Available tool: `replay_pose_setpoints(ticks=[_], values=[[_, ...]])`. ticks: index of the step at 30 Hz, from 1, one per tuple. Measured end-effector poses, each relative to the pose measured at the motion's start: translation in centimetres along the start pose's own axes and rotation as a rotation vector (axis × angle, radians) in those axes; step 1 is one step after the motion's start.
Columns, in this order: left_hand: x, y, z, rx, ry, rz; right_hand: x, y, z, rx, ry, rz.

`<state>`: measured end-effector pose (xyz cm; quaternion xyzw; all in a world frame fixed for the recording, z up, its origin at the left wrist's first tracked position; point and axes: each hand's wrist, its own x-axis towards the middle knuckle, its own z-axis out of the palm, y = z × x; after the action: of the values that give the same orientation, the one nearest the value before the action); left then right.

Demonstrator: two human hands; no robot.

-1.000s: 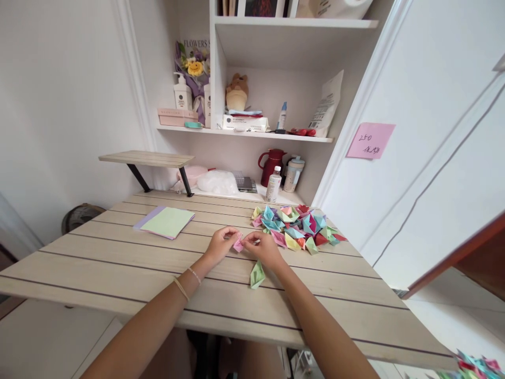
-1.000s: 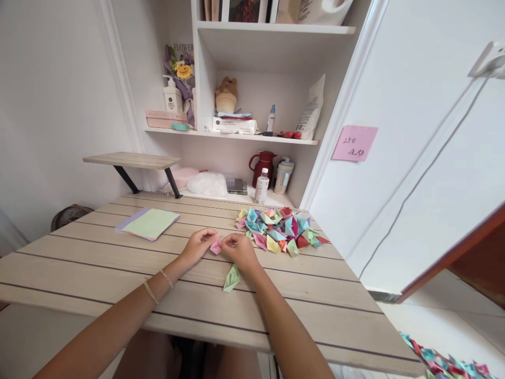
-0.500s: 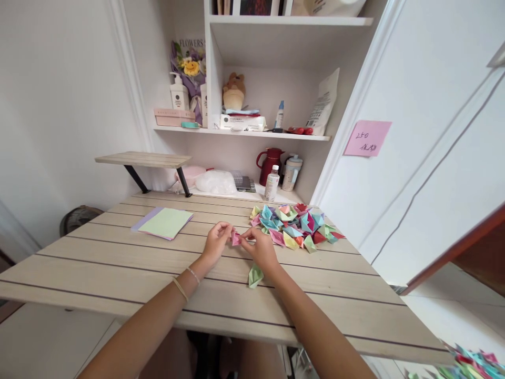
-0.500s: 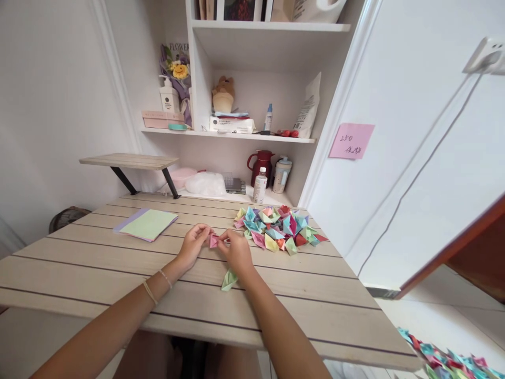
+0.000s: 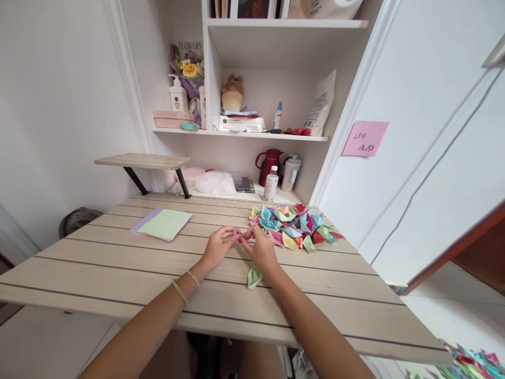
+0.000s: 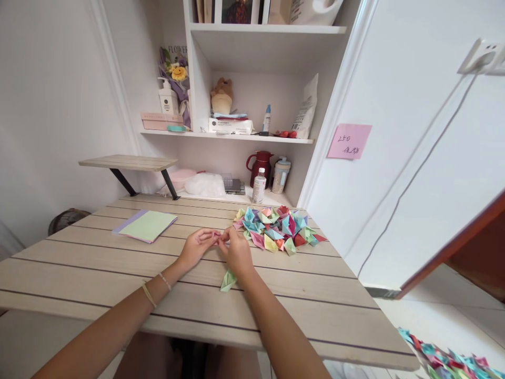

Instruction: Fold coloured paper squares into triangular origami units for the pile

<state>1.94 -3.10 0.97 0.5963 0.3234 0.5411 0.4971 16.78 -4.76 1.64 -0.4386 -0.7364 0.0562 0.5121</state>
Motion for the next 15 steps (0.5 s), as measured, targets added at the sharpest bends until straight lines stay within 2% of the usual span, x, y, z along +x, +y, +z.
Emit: replay_pose_setpoints(ticks=[3, 8, 15], values=[[0.0, 0.0, 0.1, 0.029, -0.017, 0.053, -0.1, 0.0, 0.2, 0.021, -0.004, 0.019], [-0.2, -0.1, 0.6, 0.023, -0.011, 0.079, -0.2, -0.1, 0.3, -0.089, 0.036, 0.006], [-0.2, -0.4, 1.0, 0.002, 0.081, 0.103, -0.2, -0.3, 0.3, -0.301, 0.001, -0.229]])
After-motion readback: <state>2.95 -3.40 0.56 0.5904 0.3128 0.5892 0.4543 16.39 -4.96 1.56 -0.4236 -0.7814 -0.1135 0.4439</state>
